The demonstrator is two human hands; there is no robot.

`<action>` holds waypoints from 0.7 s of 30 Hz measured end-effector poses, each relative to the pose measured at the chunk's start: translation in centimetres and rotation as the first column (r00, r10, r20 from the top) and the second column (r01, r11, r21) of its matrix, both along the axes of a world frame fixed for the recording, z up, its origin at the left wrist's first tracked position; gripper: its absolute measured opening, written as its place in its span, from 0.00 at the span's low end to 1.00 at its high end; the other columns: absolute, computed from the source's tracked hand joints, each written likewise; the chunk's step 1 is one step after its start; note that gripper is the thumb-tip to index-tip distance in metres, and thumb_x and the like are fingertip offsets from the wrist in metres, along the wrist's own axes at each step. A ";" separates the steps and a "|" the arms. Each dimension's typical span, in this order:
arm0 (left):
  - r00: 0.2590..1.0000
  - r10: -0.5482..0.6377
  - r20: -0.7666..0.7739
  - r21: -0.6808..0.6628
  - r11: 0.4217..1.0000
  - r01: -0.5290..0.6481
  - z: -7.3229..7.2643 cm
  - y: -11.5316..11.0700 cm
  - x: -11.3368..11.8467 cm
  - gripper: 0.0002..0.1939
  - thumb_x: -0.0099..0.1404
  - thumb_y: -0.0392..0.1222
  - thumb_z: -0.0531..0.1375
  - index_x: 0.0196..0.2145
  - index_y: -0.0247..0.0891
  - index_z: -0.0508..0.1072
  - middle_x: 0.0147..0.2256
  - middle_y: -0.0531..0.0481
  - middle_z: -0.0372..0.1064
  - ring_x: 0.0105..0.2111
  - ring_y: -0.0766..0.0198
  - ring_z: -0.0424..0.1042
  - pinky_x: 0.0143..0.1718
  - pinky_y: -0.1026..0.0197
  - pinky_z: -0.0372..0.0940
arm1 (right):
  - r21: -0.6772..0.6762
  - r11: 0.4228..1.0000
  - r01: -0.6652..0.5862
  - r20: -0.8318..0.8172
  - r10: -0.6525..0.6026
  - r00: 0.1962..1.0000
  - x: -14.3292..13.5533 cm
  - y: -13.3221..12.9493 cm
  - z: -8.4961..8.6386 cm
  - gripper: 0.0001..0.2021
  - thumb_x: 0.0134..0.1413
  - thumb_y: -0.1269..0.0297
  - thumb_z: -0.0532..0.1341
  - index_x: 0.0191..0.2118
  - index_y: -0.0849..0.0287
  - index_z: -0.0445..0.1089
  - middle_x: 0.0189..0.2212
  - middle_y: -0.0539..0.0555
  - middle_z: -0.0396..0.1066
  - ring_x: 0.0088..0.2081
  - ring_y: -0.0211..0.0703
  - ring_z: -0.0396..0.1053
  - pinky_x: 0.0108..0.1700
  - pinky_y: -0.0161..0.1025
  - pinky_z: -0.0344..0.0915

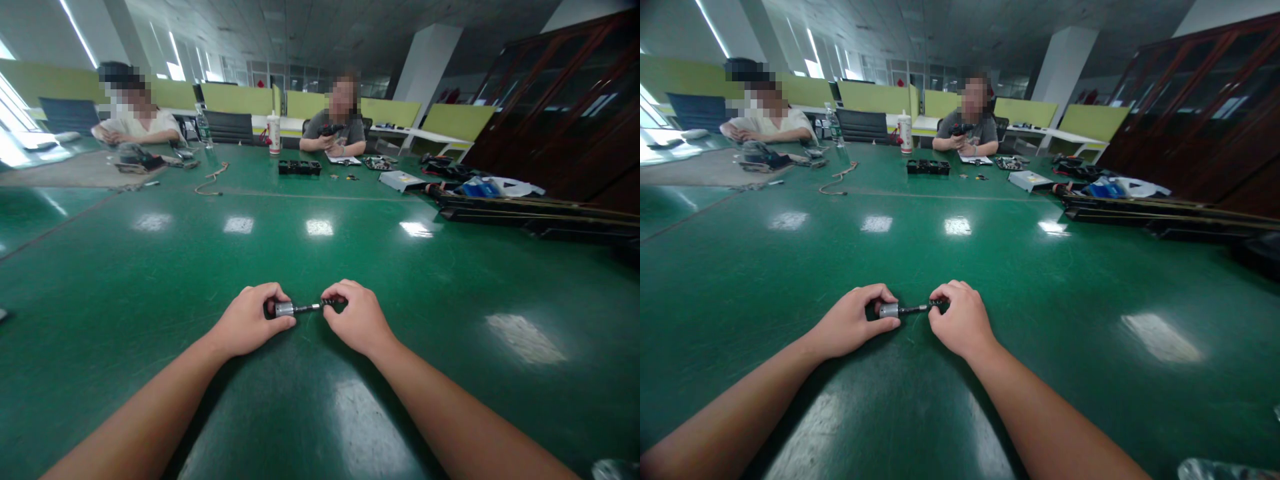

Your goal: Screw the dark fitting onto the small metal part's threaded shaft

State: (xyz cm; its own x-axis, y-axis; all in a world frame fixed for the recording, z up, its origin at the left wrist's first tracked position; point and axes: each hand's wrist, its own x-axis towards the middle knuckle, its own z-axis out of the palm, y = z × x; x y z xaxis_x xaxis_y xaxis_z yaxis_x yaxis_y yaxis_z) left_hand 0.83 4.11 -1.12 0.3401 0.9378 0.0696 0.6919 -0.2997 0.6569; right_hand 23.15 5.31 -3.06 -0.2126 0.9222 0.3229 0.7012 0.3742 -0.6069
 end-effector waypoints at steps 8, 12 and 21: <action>1.000 -0.005 0.005 0.002 1.000 0.005 0.1 -0.1 0.1 0.08 0.58 0.44 0.66 0.33 0.39 0.73 0.30 0.55 0.71 0.30 0.63 0.69 0.32 0.62 0.60 | 0.017 1.000 -0.019 -0.005 0.019 1.000 0.0 -0.2 0.0 0.09 0.44 0.75 0.64 0.32 0.55 0.77 0.31 0.51 0.75 0.37 0.45 0.70 0.40 0.41 0.66; 1.000 -0.001 -0.001 0.019 1.000 0.001 -0.1 0.0 0.0 0.09 0.57 0.44 0.66 0.34 0.39 0.73 0.30 0.55 0.71 0.30 0.62 0.69 0.33 0.61 0.61 | -0.028 0.991 -0.129 -0.127 0.125 0.984 -0.5 -0.5 0.0 0.13 0.47 0.75 0.65 0.39 0.54 0.78 0.34 0.51 0.77 0.38 0.43 0.72 0.43 0.41 0.68; 0.997 -0.057 0.056 0.044 0.998 0.054 0.0 -0.1 -0.1 0.11 0.58 0.44 0.66 0.38 0.40 0.76 0.34 0.51 0.74 0.35 0.60 0.71 0.39 0.60 0.64 | -0.121 0.959 -0.258 -0.287 0.215 0.933 -1.1 -0.8 -0.2 0.20 0.50 0.74 0.66 0.50 0.53 0.73 0.38 0.49 0.79 0.40 0.41 0.75 0.50 0.43 0.69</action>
